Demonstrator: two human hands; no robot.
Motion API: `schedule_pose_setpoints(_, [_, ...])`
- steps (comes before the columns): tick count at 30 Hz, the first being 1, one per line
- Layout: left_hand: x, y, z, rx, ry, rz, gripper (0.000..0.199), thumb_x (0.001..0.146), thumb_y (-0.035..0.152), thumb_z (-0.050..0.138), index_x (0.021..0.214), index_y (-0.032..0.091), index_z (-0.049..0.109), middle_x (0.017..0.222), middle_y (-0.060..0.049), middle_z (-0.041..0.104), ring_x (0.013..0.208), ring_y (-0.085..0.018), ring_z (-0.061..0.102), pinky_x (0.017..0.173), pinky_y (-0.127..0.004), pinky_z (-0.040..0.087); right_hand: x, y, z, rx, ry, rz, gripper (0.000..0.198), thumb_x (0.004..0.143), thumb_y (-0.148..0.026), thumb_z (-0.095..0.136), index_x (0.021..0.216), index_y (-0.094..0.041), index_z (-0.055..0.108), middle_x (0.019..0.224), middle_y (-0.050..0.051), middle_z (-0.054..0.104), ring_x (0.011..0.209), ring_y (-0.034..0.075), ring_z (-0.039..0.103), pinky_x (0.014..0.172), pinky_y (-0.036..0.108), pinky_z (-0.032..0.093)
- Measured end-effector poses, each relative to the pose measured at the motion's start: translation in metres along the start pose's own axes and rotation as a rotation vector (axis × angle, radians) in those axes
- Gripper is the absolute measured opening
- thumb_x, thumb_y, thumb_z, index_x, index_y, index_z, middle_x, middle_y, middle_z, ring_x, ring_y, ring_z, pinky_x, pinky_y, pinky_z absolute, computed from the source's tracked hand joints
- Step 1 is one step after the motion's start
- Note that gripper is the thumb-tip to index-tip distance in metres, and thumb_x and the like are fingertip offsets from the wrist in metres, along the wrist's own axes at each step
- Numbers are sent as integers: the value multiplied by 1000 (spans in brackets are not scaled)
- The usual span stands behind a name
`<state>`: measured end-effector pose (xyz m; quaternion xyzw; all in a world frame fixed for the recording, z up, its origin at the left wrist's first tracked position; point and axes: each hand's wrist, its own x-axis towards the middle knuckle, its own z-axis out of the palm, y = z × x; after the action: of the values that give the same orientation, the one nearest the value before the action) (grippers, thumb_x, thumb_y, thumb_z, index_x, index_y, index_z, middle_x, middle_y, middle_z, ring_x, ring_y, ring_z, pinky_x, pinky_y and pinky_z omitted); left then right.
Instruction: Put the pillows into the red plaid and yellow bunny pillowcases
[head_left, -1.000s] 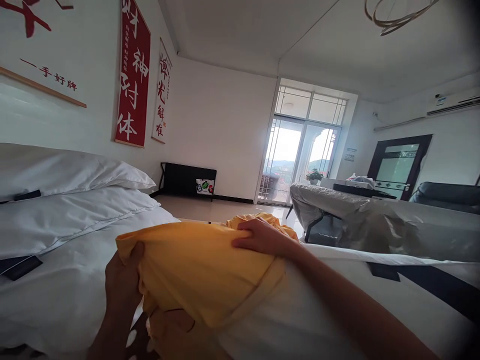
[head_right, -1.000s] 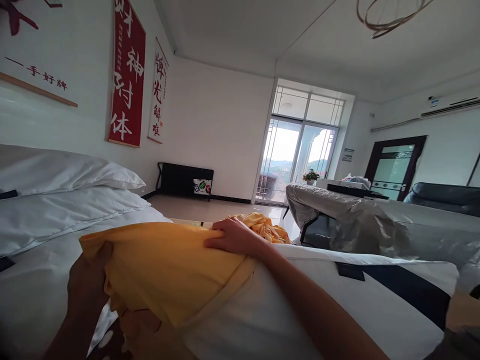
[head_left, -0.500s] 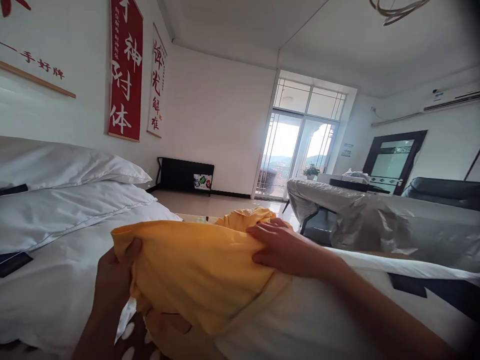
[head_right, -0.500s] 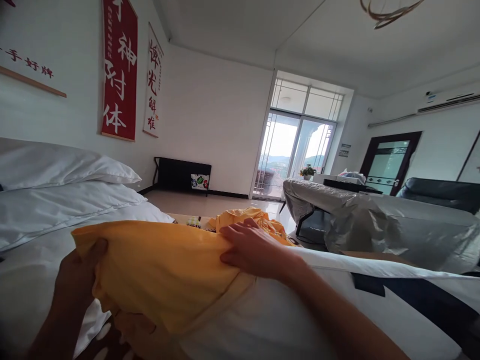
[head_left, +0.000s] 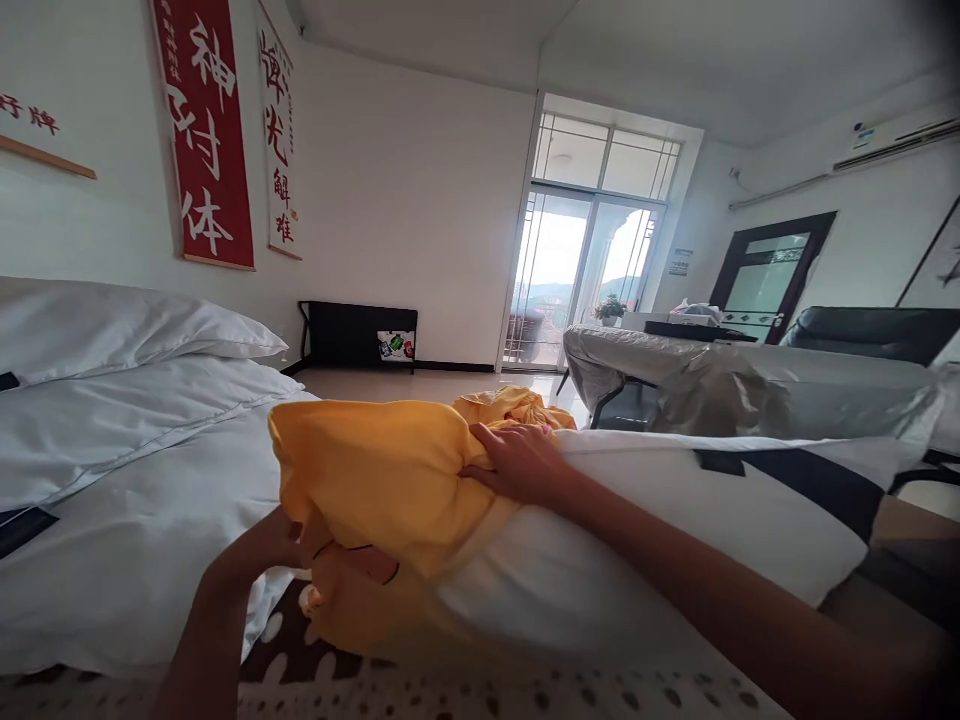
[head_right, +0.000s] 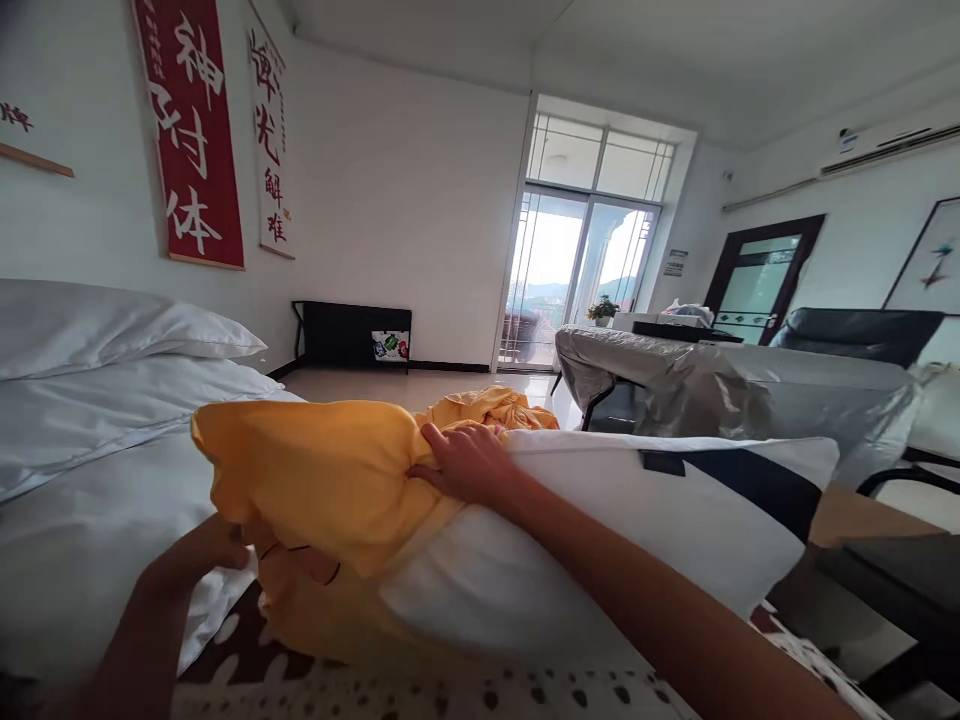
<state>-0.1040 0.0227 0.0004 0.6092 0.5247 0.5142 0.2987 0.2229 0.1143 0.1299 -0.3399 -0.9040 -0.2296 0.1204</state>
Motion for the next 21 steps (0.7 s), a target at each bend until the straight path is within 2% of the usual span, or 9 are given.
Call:
schedule_pose_setpoints(3, [14,-3,20,220,-58,-91,27,43,38,79,59,21,67,66,-5,68,69,-26,61,63,-36,53,-2,11,-15,-55,13,20,61,88,-70,34,112,-18,56,89,11,70,81,28,65,63,31,35])
schedule_pose_setpoints(5, [22,-5,32,243,-3,-71,25,47,41,74,57,21,63,65,-5,67,67,-25,59,61,-36,52,-4,14,-30,-90,16,17,63,88,-70,31,111,-18,56,89,11,70,77,27,64,60,30,33])
schedule_pose_setpoints(10, [31,5,45,114,198,68,37,65,53,59,72,17,61,72,-7,68,78,-26,62,68,-34,52,-5,23,-74,-129,27,172,71,86,-76,23,100,-19,62,76,9,67,68,24,61,59,29,30])
schedule_pose_setpoints(12, [27,18,46,102,308,126,40,72,52,55,88,15,61,80,-7,69,82,-24,63,71,-31,51,-4,32,-91,-107,45,228,73,85,-78,22,93,-19,65,71,9,65,68,23,59,59,29,30])
schedule_pose_setpoints(15, [17,37,43,218,392,197,53,73,50,59,115,18,54,103,-6,67,93,-22,61,77,-26,49,-3,49,-111,-58,96,301,75,83,-79,23,79,-16,64,64,7,58,62,20,55,57,28,30])
schedule_pose_setpoints(16, [14,41,42,261,412,208,53,72,50,61,114,19,55,102,-5,67,91,-21,61,76,-25,48,-4,54,-116,-36,115,328,75,82,-80,24,73,-16,62,62,6,56,60,18,53,56,28,30])
schedule_pose_setpoints(18, [12,41,39,292,448,185,39,71,50,62,95,19,60,81,-1,64,74,-17,57,66,-23,45,-6,64,-124,11,147,377,74,80,-82,26,63,-16,56,58,5,53,56,16,49,55,28,30])
schedule_pose_setpoints(19, [12,38,38,269,467,162,33,72,50,61,82,18,59,69,1,58,65,-15,52,59,-22,42,-8,68,-126,32,160,395,73,79,-82,28,59,-17,53,57,5,51,55,15,47,54,28,30])
schedule_pose_setpoints(21, [15,28,36,143,517,121,34,72,50,59,64,19,49,53,5,41,52,-10,38,48,-20,33,-12,75,-130,63,175,418,70,78,-82,32,55,-18,48,54,3,47,54,14,44,53,29,30])
